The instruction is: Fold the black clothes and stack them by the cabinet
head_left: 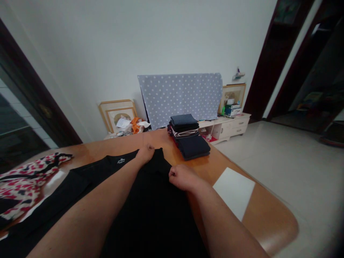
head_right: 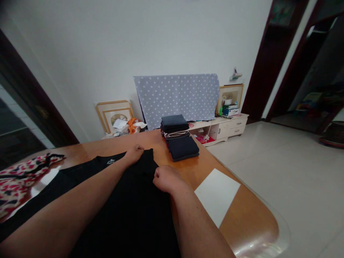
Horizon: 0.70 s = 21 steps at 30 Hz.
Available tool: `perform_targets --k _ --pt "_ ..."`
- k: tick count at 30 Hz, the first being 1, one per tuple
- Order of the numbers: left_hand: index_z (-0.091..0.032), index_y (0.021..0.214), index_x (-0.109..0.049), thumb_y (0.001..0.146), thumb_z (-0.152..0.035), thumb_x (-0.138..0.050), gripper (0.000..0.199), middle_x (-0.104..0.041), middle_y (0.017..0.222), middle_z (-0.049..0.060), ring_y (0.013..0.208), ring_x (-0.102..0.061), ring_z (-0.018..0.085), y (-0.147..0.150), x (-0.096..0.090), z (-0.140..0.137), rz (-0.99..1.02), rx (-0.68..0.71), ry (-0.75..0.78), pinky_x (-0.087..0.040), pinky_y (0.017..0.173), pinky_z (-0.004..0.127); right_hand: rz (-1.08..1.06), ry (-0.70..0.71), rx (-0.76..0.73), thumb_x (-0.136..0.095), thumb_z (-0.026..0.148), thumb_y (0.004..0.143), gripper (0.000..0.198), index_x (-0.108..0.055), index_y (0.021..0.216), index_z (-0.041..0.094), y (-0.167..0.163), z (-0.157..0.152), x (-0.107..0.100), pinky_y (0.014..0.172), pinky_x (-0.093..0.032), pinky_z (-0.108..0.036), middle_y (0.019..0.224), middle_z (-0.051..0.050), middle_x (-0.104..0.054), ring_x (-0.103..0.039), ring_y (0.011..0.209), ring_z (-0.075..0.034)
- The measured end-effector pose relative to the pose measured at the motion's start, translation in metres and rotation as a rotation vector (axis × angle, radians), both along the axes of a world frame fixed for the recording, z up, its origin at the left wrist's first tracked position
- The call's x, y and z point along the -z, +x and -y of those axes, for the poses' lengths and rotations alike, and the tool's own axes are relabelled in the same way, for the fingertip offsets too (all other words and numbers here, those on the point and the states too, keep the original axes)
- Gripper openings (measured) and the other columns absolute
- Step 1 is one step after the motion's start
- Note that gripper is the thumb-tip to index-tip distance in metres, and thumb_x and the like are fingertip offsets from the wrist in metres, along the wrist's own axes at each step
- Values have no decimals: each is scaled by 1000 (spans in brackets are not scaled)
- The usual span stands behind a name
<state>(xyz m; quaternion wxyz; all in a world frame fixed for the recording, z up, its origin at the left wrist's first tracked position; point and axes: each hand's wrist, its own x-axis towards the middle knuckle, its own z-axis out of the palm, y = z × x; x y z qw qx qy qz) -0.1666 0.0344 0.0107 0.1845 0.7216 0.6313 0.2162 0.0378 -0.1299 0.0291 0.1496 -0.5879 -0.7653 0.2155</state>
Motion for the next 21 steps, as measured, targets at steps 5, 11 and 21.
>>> perform_targets --k 5,11,21 --pt "-23 93 -68 86 -35 -58 17 -69 102 5 98 -61 21 4 4 28 -116 203 164 -44 84 29 -39 73 25 -62 31 78 21 -73 96 31 1 3 -2 59 -29 -26 89 1 -72 -59 75 -16" --pt "-22 106 -68 89 -48 -56 33 -62 115 10 111 -56 27 1 10 51 -341 292 270 -41 95 37 -17 21 10 -59 33 81 18 -74 89 29 -1 3 -2 57 -29 -25 83 1 -71 -58 70 -15" --pt "-24 111 -68 89 -44 -57 31 -65 115 10 111 -58 27 -23 -15 109 -306 284 180 -43 96 37 -57 41 61 -57 31 84 16 -72 85 24 -6 4 -2 57 -27 -24 80 0 -70 -57 70 -13"
